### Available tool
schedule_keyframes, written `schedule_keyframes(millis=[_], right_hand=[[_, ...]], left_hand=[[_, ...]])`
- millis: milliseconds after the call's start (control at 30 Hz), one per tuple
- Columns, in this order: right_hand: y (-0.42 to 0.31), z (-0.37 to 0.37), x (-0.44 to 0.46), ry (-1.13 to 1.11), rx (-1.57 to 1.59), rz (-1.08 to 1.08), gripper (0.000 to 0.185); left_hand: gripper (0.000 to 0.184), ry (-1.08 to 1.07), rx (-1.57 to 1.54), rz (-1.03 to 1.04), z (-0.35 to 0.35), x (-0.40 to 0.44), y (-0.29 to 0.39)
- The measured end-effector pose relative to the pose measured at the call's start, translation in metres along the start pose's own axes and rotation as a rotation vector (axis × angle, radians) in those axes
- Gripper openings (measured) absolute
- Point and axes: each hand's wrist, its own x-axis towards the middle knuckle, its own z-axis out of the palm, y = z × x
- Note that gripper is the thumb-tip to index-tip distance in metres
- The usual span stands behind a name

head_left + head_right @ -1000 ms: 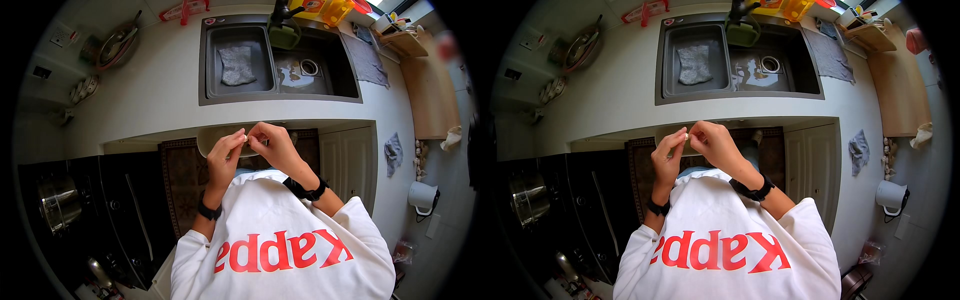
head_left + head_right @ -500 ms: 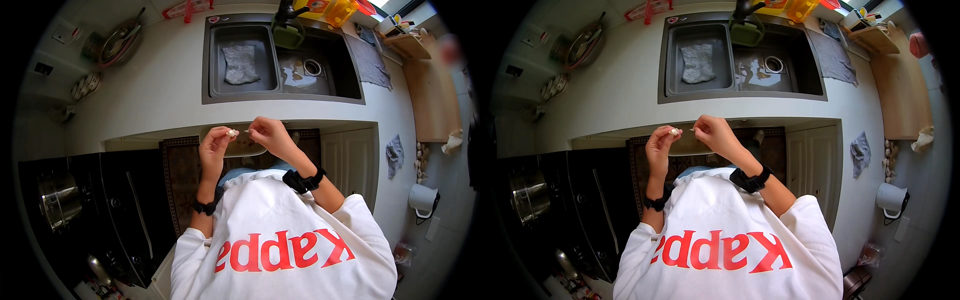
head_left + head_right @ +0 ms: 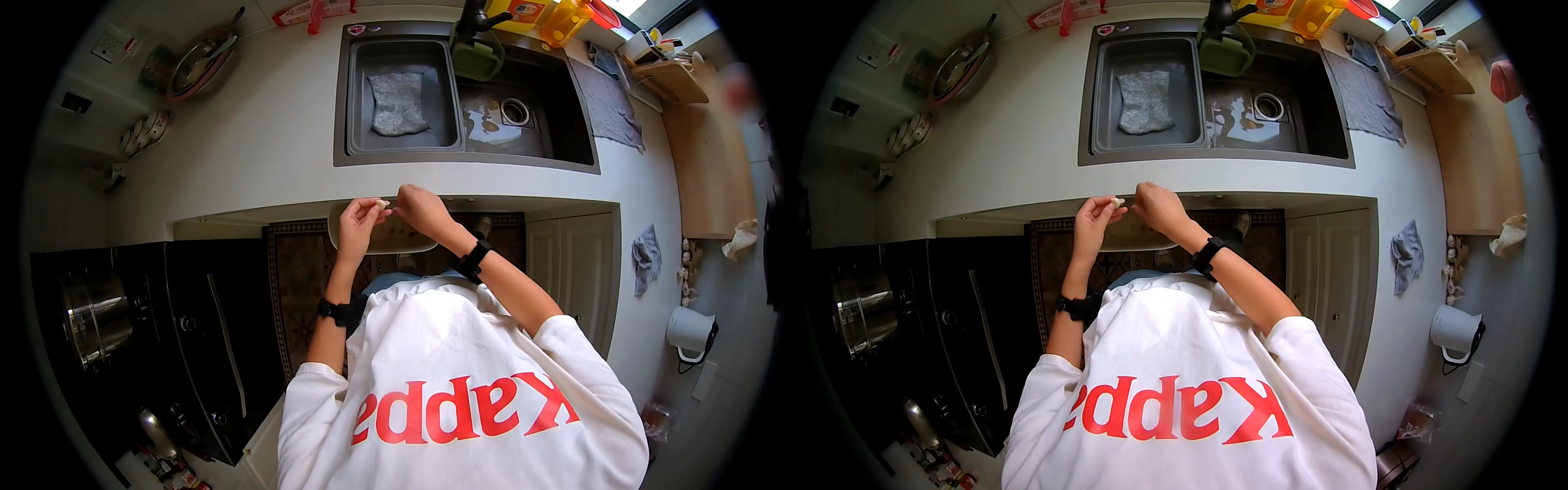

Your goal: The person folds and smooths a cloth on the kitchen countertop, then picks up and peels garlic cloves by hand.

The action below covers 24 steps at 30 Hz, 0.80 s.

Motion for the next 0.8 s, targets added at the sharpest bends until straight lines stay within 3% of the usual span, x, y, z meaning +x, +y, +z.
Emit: schedule_keyframes(millis=[167,267,567,800], right_hand=[[-0.033,-0.028,-0.005,0.043,0.361,-0.013,0.012],[-0.029,-0.029,-0.012,0.133,0.253,-0.25,0.012],[-0.017,-0.021,-0.018,0.052,0.216,-0.117,0.011],[0.022,0.023,-0.009,0.113,0.088,-0.186,0.017]], left_hand=[[0.015,0.008,0.05,0.001,-0.002,0.003,-0.012],[0.015,-0.02,0.0,-0.045,0.004,0.003,-0.011],[0.02,0.136,-0.106,-0.21,-0.002,0.005,-0.003],[0.025,0.043,-0.158,-0.169,0.001,0.002,-0.001]])
